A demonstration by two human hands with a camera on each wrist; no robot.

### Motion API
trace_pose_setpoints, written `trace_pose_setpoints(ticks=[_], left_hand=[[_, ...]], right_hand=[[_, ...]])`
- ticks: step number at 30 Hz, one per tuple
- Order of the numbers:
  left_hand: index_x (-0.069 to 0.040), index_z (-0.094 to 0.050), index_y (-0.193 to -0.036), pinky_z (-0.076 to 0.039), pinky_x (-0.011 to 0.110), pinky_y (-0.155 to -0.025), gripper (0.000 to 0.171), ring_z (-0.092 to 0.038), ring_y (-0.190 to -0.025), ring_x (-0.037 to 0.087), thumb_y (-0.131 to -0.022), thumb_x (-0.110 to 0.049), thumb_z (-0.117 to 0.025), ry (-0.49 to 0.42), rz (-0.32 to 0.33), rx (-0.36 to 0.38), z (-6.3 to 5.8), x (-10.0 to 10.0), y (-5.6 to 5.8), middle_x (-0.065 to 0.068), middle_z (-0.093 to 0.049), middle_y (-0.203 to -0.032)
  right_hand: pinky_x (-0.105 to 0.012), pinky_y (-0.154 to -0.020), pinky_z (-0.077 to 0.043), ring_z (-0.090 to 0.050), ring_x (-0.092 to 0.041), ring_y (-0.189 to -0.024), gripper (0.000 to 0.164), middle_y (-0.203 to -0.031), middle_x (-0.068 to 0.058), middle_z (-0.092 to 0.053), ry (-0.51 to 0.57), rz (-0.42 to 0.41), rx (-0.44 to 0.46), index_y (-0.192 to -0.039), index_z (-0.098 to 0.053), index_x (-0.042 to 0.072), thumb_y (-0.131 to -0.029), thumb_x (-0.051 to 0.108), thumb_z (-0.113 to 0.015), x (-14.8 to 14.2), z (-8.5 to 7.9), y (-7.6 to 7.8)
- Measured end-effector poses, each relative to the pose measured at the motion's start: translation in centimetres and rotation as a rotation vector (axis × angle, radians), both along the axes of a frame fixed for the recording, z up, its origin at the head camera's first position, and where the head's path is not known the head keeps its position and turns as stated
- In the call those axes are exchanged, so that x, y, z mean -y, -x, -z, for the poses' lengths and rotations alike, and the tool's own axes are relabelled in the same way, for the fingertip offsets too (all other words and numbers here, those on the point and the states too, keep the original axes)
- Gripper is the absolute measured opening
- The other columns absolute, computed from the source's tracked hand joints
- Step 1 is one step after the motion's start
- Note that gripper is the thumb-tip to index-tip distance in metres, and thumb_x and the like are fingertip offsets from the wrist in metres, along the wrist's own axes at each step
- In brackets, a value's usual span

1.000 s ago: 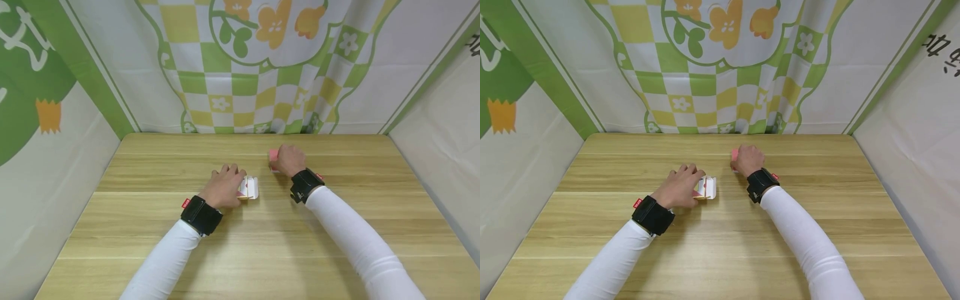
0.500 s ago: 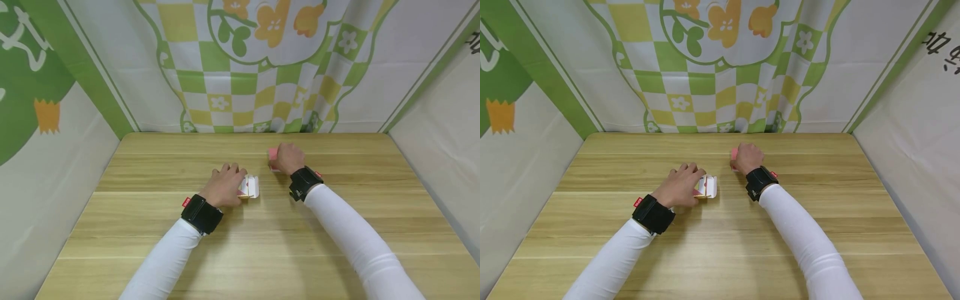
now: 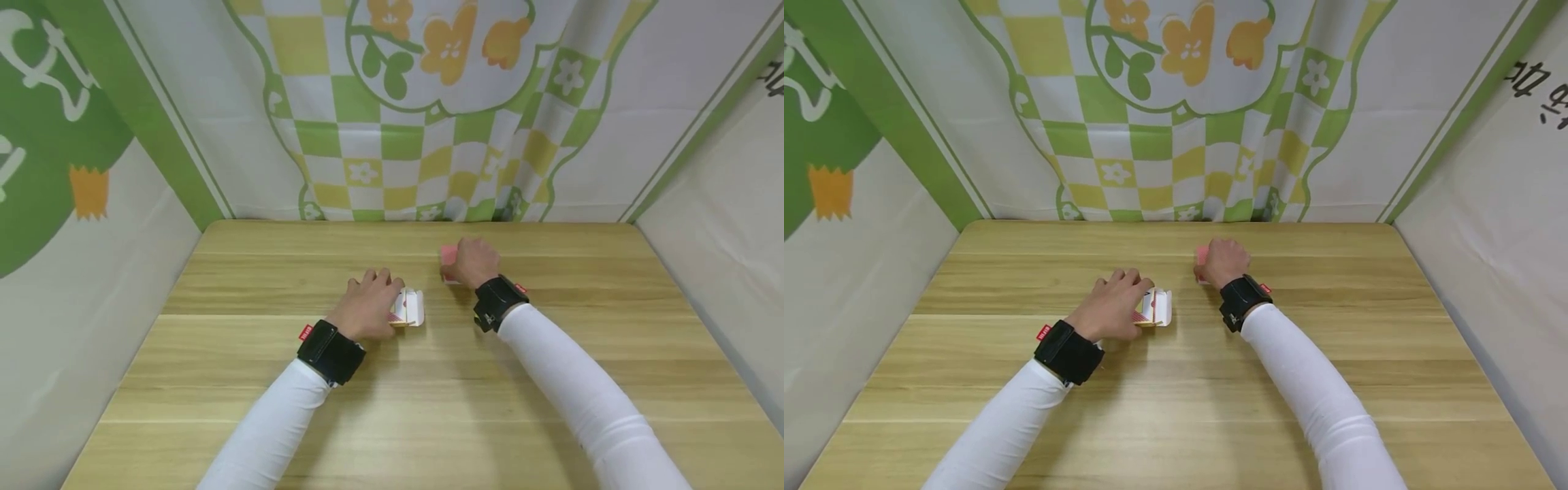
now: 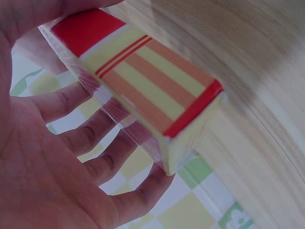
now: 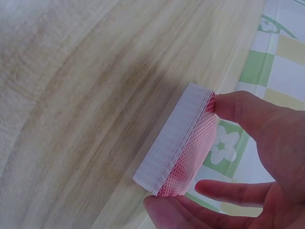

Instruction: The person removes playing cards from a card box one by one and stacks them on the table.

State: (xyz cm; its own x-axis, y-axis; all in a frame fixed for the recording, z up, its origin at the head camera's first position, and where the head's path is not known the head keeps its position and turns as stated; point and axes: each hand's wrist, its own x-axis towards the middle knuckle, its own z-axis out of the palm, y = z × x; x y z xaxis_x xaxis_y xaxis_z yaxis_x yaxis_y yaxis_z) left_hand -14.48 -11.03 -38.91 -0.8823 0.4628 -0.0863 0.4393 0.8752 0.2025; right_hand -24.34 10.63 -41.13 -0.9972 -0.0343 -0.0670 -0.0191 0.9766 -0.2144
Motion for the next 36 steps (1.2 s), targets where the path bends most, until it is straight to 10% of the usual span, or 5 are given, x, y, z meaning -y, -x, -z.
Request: trace_pose_setpoints(ticks=[17, 23, 36], left_hand=[[-0.007, -0.059, -0.135, -0.045, 0.061, -0.093, 0.075, -0.05, -0.115, 0.034, -0.067, -0.02, -0.088, -0.013, -0.003, -0.013, -0.1, 0.2, -0.1, 0.014, -0.056, -0.123], [-0.006, -0.059, -0.134, -0.045, 0.06, -0.092, 0.075, -0.051, -0.115, 0.035, -0.066, -0.02, -0.088, -0.015, 0.002, -0.021, -0.1, 0.1, 0.0, 0.014, -0.056, -0.122], [-0.006, -0.058, -0.135, -0.045, 0.061, -0.093, 0.075, -0.05, -0.116, 0.036, -0.067, -0.016, -0.086, -0.008, 0.002, -0.016, 0.0, -0.6, 0.4, 0.014, -0.055, -0.122]], right_hand=[[-0.048, -0.07, -0.053, -0.065, -0.037, -0.087, 0.057, -0.097, -0.021, -0.065, 0.092, -0.033, -0.017, -0.095, -0.062, 0.002, -0.083, 0.056, -0.073, -1.8, -0.4, -0.3], [-0.053, -0.093, -0.048, -0.058, -0.044, -0.114, 0.074, -0.124, -0.027, -0.062, 0.229, -0.076, -0.014, -0.127, -0.058, -0.007, -0.085, 0.052, -0.076, -3.3, -0.9, -0.9], [-0.048, -0.084, -0.053, -0.066, -0.037, -0.103, 0.051, -0.113, -0.019, -0.071, 0.434, -0.326, -0.171, -0.118, -0.07, -0.002, -0.087, 0.037, -0.079, -2.2, -1.8, -6.5]])
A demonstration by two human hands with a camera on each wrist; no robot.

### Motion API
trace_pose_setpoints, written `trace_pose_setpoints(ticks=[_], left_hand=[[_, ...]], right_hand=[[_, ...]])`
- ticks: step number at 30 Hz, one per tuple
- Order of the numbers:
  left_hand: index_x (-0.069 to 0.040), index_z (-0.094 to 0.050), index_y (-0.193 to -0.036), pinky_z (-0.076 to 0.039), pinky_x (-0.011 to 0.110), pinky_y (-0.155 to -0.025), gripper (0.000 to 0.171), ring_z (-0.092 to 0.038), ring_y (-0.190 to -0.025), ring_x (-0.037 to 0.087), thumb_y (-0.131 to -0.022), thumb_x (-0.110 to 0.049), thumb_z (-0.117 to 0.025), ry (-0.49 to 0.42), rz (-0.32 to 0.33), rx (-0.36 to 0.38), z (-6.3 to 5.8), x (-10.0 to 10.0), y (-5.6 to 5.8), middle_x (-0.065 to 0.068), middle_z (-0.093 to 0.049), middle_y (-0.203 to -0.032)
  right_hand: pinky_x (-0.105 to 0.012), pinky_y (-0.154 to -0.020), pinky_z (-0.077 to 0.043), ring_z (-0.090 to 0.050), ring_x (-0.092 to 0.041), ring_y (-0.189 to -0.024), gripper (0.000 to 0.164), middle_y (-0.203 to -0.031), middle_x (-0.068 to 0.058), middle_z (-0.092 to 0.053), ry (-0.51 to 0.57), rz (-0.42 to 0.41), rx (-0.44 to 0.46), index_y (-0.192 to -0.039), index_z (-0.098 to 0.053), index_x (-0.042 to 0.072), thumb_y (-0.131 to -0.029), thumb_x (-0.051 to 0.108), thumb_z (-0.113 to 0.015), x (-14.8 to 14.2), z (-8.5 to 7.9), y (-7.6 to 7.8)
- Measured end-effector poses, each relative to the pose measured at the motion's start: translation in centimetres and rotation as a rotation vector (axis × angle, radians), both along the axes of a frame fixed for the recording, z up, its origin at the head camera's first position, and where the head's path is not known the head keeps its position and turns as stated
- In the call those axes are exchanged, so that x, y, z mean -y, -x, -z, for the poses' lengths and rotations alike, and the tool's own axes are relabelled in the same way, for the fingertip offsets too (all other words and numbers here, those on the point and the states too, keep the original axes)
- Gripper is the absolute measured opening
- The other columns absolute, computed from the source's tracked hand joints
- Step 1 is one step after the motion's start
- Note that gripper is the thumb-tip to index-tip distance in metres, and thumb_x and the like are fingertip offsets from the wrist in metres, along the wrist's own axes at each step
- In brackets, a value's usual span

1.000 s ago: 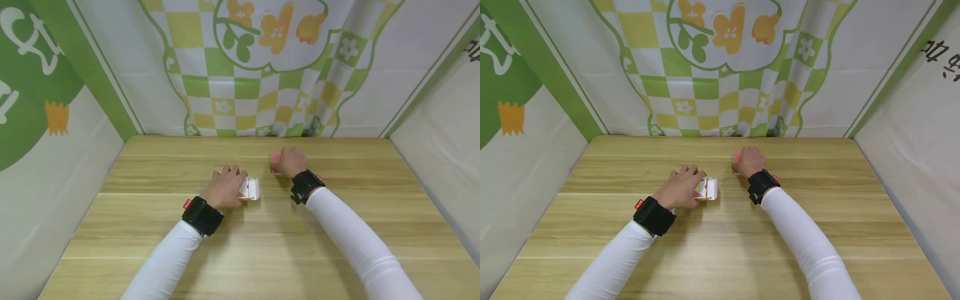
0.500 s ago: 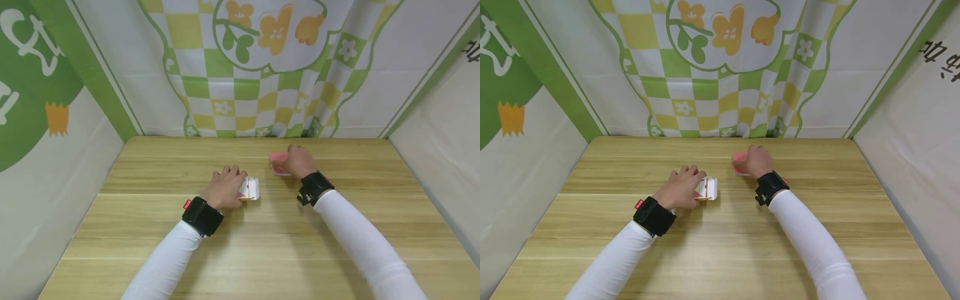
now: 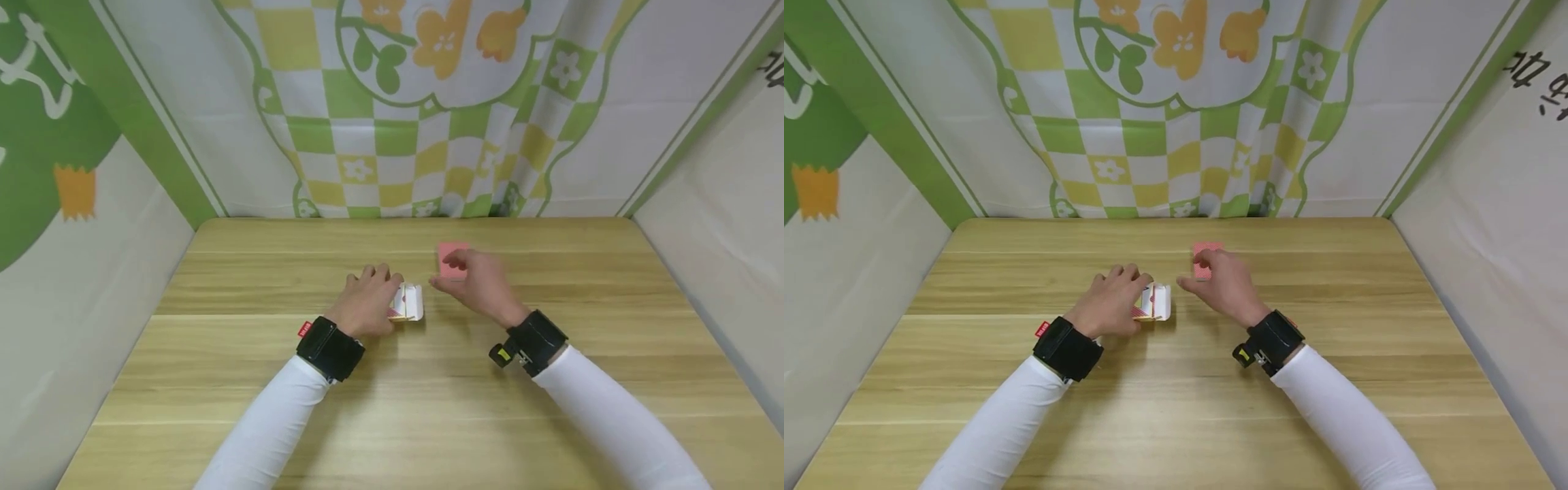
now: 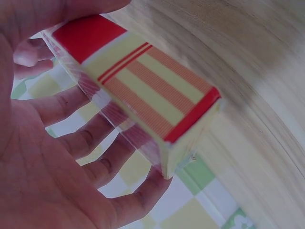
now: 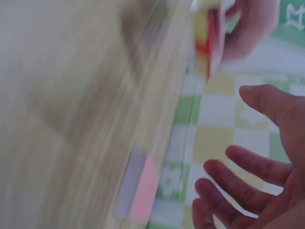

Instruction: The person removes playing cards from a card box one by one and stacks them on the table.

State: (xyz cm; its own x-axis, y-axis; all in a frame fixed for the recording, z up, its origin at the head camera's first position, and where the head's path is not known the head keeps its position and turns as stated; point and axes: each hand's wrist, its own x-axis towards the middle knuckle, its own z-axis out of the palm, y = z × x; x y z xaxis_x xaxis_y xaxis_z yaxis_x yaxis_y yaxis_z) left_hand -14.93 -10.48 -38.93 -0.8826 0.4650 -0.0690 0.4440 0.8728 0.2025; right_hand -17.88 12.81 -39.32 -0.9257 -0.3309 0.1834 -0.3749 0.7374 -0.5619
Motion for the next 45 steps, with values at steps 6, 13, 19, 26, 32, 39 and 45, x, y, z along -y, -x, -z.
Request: trace_pose_setpoints(ticks=[6, 13, 19, 26, 32, 39, 45], left_hand=[[-0.006, -0.059, -0.133, -0.045, 0.06, -0.091, 0.072, -0.051, -0.114, 0.036, -0.067, -0.014, -0.086, 0.011, 0.007, -0.01, 0.1, -0.2, 0.1, 0.013, -0.055, -0.119], [-0.007, -0.058, -0.132, -0.045, 0.057, -0.089, 0.071, -0.05, -0.112, 0.034, -0.067, -0.016, -0.086, 0.021, 0.007, -0.011, 0.0, -0.4, 0.1, 0.011, -0.054, -0.116], [-0.008, -0.058, -0.132, -0.045, 0.056, -0.088, 0.071, -0.049, -0.11, 0.033, -0.067, -0.015, -0.085, 0.025, 0.017, -0.024, 0.0, -0.4, 0.1, 0.011, -0.053, -0.116], [-0.008, -0.058, -0.132, -0.045, 0.056, -0.088, 0.071, -0.048, -0.11, 0.033, -0.068, -0.014, -0.085, 0.017, 0.022, -0.031, -0.1, -0.4, -0.1, 0.011, -0.053, -0.116], [-0.008, -0.058, -0.132, -0.045, 0.055, -0.087, 0.071, -0.048, -0.11, 0.033, -0.067, -0.015, -0.085, 0.019, 0.02, -0.036, -0.1, -0.4, -0.1, 0.01, -0.052, -0.116], [-0.008, -0.058, -0.133, -0.045, 0.055, -0.088, 0.072, -0.048, -0.111, 0.033, -0.067, -0.016, -0.086, 0.019, 0.017, -0.037, -0.2, -0.4, -0.2, 0.01, -0.053, -0.118], [-0.008, -0.058, -0.133, -0.045, 0.056, -0.088, 0.072, -0.048, -0.111, 0.033, -0.067, -0.017, -0.086, 0.026, 0.02, -0.041, -0.1, -0.6, -0.1, 0.01, -0.052, -0.117]], right_hand=[[-0.043, -0.083, -0.053, -0.066, -0.026, -0.095, 0.03, -0.106, -0.01, -0.072, 0.158, -0.152, 0.061, -0.112, -0.073, 0.002, -0.091, 0.023, -0.077, 1.6, 0.0, -2.3], [-0.034, -0.073, -0.053, -0.064, -0.018, -0.086, 0.022, -0.098, -0.004, -0.071, 0.286, -0.179, 0.251, -0.111, -0.074, 0.003, -0.093, 0.016, -0.073, 2.5, 0.4, -2.5], [-0.032, -0.073, -0.051, -0.065, -0.022, -0.087, 0.021, -0.099, -0.008, -0.072, 0.38, -0.103, 0.441, -0.11, -0.074, 0.002, -0.094, 0.015, -0.071, 2.8, 0.7, -1.8], [-0.033, -0.078, -0.049, -0.061, -0.021, -0.091, 0.018, -0.106, -0.009, -0.071, 0.405, -0.034, 0.56, -0.105, -0.077, 0.001, -0.093, 0.014, -0.073, 2.9, 0.8, -1.4], [-0.038, -0.08, -0.051, -0.061, -0.021, -0.091, 0.016, -0.105, -0.009, -0.071, 0.389, -0.001, 0.591, -0.099, -0.078, 0.002, -0.09, 0.015, -0.076, 3.3, 0.9, -1.1], [-0.028, -0.068, -0.044, -0.056, -0.017, -0.079, 0.013, -0.096, -0.007, -0.072, 0.379, 0.003, 0.566, -0.094, -0.078, 0.001, -0.088, 0.013, -0.078, 3.7, 1.3, -1.0], [-0.027, -0.064, -0.042, -0.054, -0.016, -0.074, 0.01, -0.09, -0.006, -0.072, 0.375, 0.033, 0.55, -0.089, -0.077, 0.001, -0.086, 0.01, -0.079, 3.9, 1.6, -1.0]])
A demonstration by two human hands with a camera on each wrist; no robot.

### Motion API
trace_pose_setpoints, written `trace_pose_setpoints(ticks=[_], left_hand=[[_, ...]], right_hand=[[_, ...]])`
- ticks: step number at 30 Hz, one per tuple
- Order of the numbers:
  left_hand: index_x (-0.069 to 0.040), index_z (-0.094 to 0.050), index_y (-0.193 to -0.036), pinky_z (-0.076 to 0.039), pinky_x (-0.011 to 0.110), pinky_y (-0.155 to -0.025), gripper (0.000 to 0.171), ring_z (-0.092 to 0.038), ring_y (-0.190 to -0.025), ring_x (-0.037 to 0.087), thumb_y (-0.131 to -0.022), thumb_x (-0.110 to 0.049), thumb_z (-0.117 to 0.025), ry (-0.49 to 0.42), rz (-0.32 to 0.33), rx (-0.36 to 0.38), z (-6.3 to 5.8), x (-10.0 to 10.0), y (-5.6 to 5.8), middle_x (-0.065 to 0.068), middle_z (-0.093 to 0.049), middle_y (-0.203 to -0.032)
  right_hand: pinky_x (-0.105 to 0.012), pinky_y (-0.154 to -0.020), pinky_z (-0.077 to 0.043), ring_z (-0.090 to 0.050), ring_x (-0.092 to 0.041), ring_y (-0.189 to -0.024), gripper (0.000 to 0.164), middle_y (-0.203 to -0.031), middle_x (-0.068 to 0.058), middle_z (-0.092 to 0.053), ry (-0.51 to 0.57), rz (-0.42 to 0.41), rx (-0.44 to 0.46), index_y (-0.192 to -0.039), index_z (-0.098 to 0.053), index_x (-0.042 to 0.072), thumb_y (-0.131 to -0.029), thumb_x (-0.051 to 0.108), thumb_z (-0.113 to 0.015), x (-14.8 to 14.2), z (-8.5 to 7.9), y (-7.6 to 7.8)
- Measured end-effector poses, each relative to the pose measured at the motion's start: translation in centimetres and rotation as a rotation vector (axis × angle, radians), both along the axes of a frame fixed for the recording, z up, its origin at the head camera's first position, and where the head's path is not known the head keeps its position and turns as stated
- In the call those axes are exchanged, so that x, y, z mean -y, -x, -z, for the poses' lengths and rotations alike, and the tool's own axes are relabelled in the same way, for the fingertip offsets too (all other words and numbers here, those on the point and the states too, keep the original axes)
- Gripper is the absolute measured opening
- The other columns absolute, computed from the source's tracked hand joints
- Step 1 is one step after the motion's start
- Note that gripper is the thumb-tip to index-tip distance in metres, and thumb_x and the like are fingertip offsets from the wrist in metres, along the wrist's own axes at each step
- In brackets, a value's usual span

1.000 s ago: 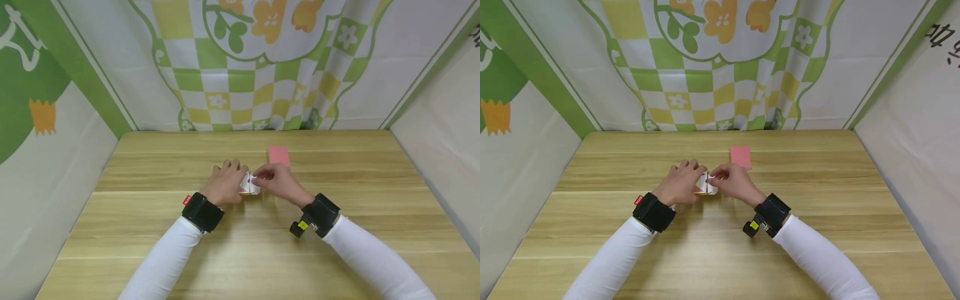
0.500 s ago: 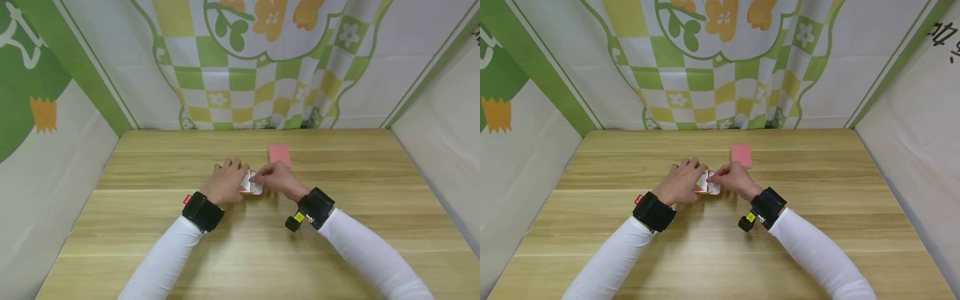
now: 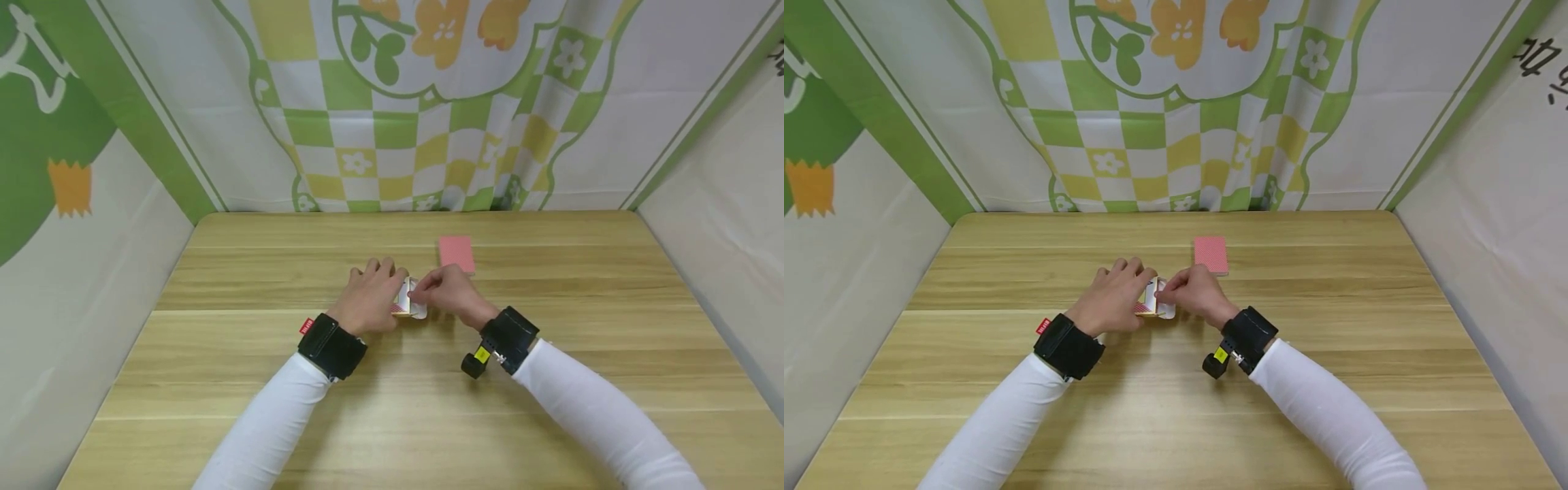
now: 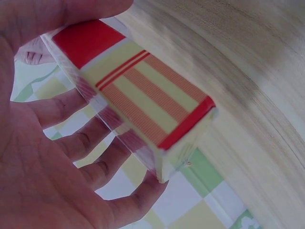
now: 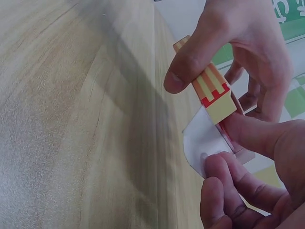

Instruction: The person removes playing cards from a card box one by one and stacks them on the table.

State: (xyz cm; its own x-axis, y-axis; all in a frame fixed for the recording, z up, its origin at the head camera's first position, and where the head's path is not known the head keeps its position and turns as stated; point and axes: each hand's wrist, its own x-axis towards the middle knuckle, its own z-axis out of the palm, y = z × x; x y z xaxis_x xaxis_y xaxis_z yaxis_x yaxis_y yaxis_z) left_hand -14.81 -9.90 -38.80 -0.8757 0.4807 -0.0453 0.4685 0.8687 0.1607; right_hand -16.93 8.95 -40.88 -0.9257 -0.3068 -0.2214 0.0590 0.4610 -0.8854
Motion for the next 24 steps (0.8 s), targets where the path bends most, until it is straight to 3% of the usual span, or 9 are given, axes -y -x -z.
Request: trace_pose_setpoints(ticks=[13, 24], left_hand=[[-0.008, -0.057, -0.136, -0.044, 0.059, -0.093, 0.073, -0.048, -0.115, 0.034, -0.07, -0.018, -0.087, 0.005, -0.008, 0.015, -0.2, 0.1, -0.2, 0.011, -0.053, -0.12], [-0.008, -0.058, -0.133, -0.045, 0.057, -0.089, 0.072, -0.048, -0.113, 0.033, -0.068, -0.016, -0.087, -0.011, -0.005, 0.005, -0.2, 0.2, -0.2, 0.011, -0.053, -0.119]], right_hand=[[-0.028, -0.066, -0.044, -0.055, -0.017, -0.076, 0.016, -0.09, -0.005, -0.07, -0.024, -0.009, -0.001, -0.091, -0.076, 0.003, -0.084, 0.016, -0.083, -0.7, -0.1, -0.1], [-0.03, -0.075, -0.048, -0.062, -0.019, -0.084, 0.016, -0.089, -0.008, -0.073, 0.016, -0.021, 0.013, -0.094, -0.076, -0.001, -0.085, 0.012, -0.081, -1.9, -0.5, 0.1]])
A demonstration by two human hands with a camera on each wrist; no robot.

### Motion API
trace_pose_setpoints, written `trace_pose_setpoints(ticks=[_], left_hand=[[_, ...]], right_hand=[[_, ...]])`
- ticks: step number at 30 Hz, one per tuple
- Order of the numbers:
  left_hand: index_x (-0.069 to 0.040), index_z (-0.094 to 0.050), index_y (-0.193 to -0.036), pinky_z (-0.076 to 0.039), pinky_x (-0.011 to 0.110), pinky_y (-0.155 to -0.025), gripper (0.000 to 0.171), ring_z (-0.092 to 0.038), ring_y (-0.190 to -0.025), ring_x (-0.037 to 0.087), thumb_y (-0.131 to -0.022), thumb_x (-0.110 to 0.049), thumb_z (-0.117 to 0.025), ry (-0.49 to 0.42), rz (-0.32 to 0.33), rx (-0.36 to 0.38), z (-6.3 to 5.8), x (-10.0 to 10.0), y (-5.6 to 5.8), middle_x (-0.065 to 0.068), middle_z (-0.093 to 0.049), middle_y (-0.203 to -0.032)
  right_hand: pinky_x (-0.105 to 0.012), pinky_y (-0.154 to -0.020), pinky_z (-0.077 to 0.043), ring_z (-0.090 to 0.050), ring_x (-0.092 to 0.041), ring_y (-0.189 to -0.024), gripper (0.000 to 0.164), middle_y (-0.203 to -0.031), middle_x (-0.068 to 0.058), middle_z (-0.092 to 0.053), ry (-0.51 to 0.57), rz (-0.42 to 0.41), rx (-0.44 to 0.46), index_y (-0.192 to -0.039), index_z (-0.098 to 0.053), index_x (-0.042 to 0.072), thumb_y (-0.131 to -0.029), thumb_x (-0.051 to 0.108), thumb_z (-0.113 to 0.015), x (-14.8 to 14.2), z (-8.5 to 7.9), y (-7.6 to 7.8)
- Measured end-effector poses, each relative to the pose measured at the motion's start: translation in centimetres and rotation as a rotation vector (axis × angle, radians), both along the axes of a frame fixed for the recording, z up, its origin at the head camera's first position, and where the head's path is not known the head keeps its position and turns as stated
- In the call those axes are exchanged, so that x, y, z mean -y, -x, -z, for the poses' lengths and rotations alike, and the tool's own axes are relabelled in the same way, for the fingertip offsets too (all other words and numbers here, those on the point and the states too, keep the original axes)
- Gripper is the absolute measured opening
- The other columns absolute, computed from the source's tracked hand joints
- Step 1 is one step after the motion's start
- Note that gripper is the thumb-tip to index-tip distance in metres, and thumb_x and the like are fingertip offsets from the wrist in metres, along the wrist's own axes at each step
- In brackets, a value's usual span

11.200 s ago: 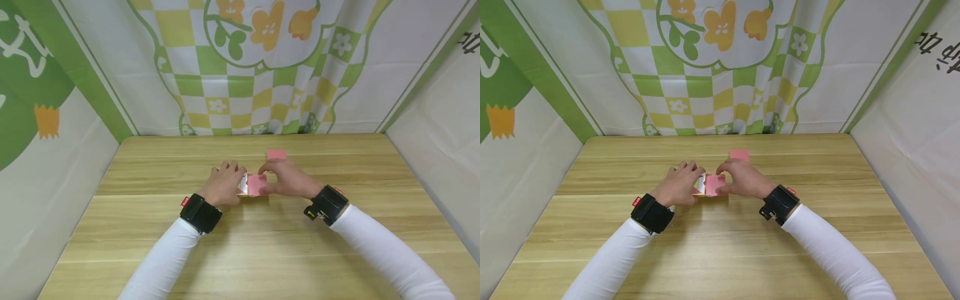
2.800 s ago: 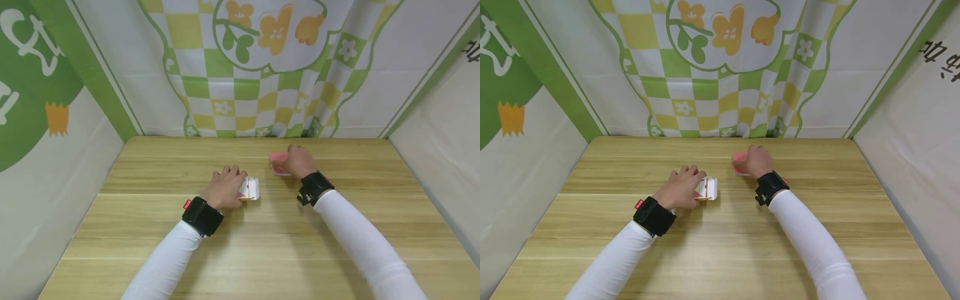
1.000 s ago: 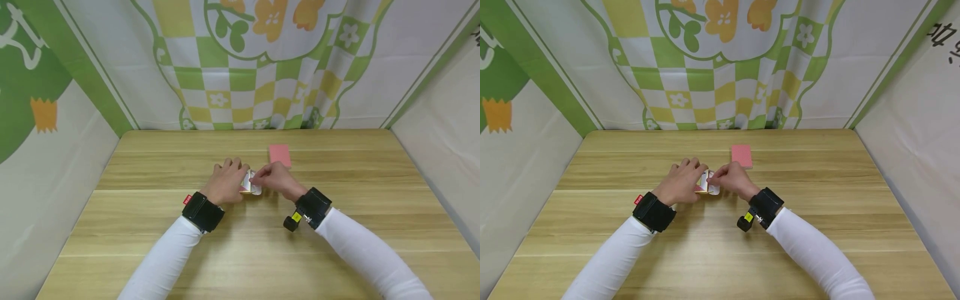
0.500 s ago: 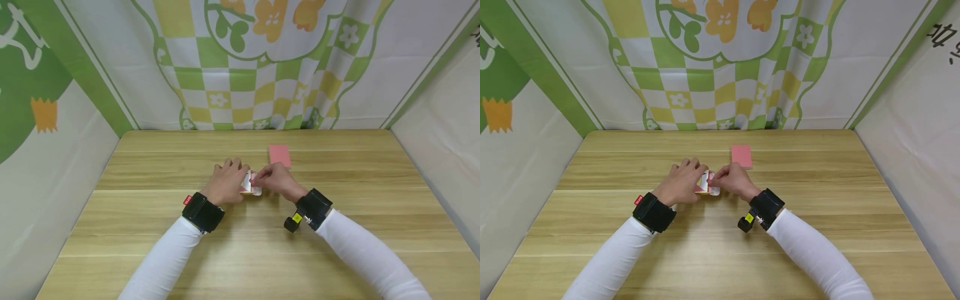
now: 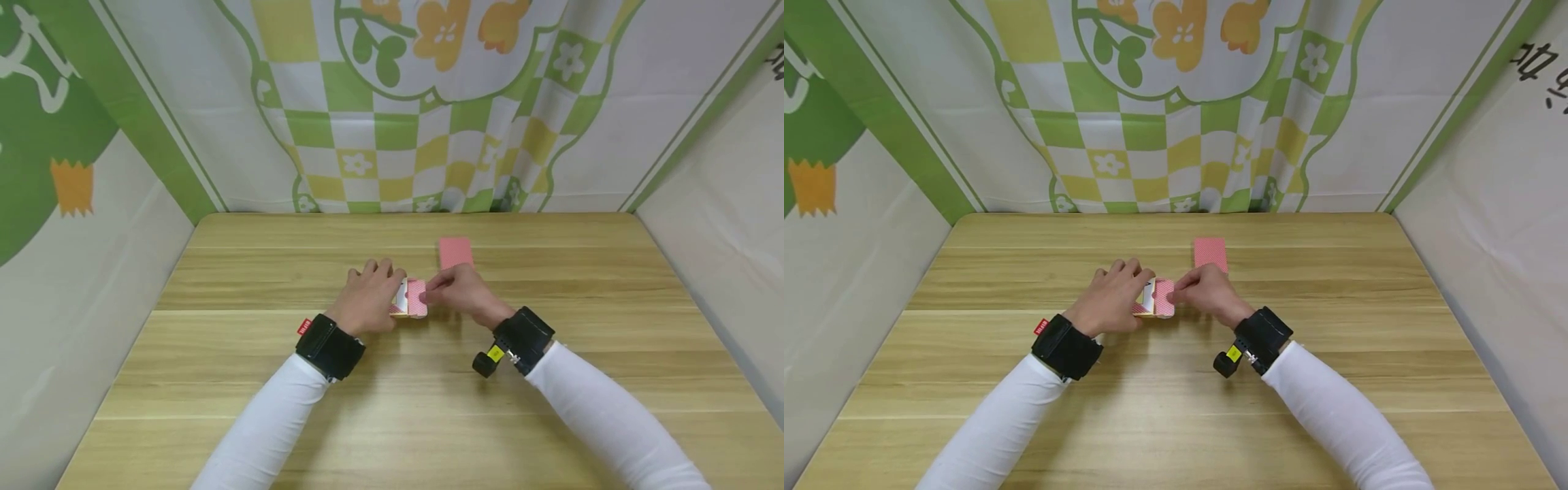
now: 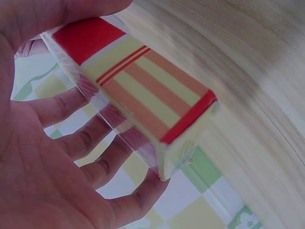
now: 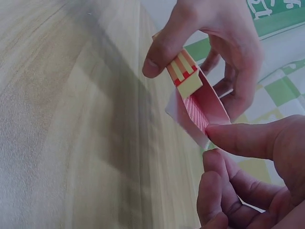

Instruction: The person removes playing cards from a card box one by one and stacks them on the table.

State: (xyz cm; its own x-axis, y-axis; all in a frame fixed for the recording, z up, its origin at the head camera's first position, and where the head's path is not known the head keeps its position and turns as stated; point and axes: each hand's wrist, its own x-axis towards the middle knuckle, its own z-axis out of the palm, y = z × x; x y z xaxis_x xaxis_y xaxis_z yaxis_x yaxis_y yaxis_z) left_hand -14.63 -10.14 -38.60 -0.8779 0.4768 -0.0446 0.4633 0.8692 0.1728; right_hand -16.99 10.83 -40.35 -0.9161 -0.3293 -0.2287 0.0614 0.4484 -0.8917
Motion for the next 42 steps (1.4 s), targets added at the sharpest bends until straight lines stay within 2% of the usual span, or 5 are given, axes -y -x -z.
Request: trace_pose_setpoints(ticks=[17, 22, 28, 34, 42], left_hand=[[-0.007, -0.058, -0.134, -0.044, 0.059, -0.091, 0.072, -0.048, -0.114, 0.034, -0.068, -0.014, -0.086, -0.003, 0.003, 0.004, 0.1, 0.6, 0.0, 0.013, -0.053, -0.122], [-0.007, -0.058, -0.135, -0.044, 0.058, -0.092, 0.072, -0.048, -0.115, 0.034, -0.069, -0.013, -0.087, 0.005, 0.0, 0.016, 0.1, 0.5, -0.1, 0.013, -0.054, -0.122], [-0.007, -0.058, -0.134, -0.045, 0.059, -0.092, 0.071, -0.049, -0.115, 0.034, -0.069, -0.014, -0.086, 0.011, 0.003, 0.008, 0.1, 0.5, 0.0, 0.012, -0.054, -0.121], [-0.008, -0.058, -0.134, -0.046, 0.059, -0.092, 0.071, -0.05, -0.115, 0.034, -0.069, -0.017, -0.087, 0.025, 0.003, 0.006, 0.1, 0.4, 0.1, 0.012, -0.055, -0.121], [-0.009, -0.059, -0.131, -0.046, 0.057, -0.09, 0.069, -0.05, -0.112, 0.033, -0.069, -0.018, -0.088, 0.027, 0.004, -0.003, 0.1, 0.2, 0.0, 0.011, -0.055, -0.119]], right_hand=[[-0.033, -0.076, -0.049, -0.06, -0.021, -0.085, 0.022, -0.093, -0.008, -0.07, -0.027, -0.021, -0.005, -0.099, -0.073, -0.002, -0.086, 0.015, -0.08, -1.8, -0.3, 0.0], [-0.04, -0.082, -0.052, -0.063, -0.028, -0.097, 0.044, -0.106, -0.013, -0.069, -0.261, -0.114, -0.268, -0.115, -0.068, 0.0, -0.082, 0.024, -0.085, -1.5, -0.8, 0.2], [-0.045, -0.094, -0.049, -0.059, -0.031, -0.113, 0.051, -0.118, -0.012, -0.068, -0.445, -0.382, -0.583, -0.119, -0.069, 0.003, -0.077, 0.025, -0.089, -0.8, -2.4, 0.3], [-0.04, -0.092, -0.051, -0.059, -0.026, -0.11, 0.05, -0.116, -0.008, -0.064, -0.498, -0.558, -0.702, -0.114, -0.071, 0.006, -0.072, 0.024, -0.093, 0.0, -2.8, 0.3], [-0.037, -0.089, -0.052, -0.061, -0.024, -0.106, 0.045, -0.115, -0.007, -0.065, -0.507, -0.553, -0.672, -0.105, -0.071, 0.009, -0.07, 0.024, -0.094, 0.9, -2.4, 0.3]])
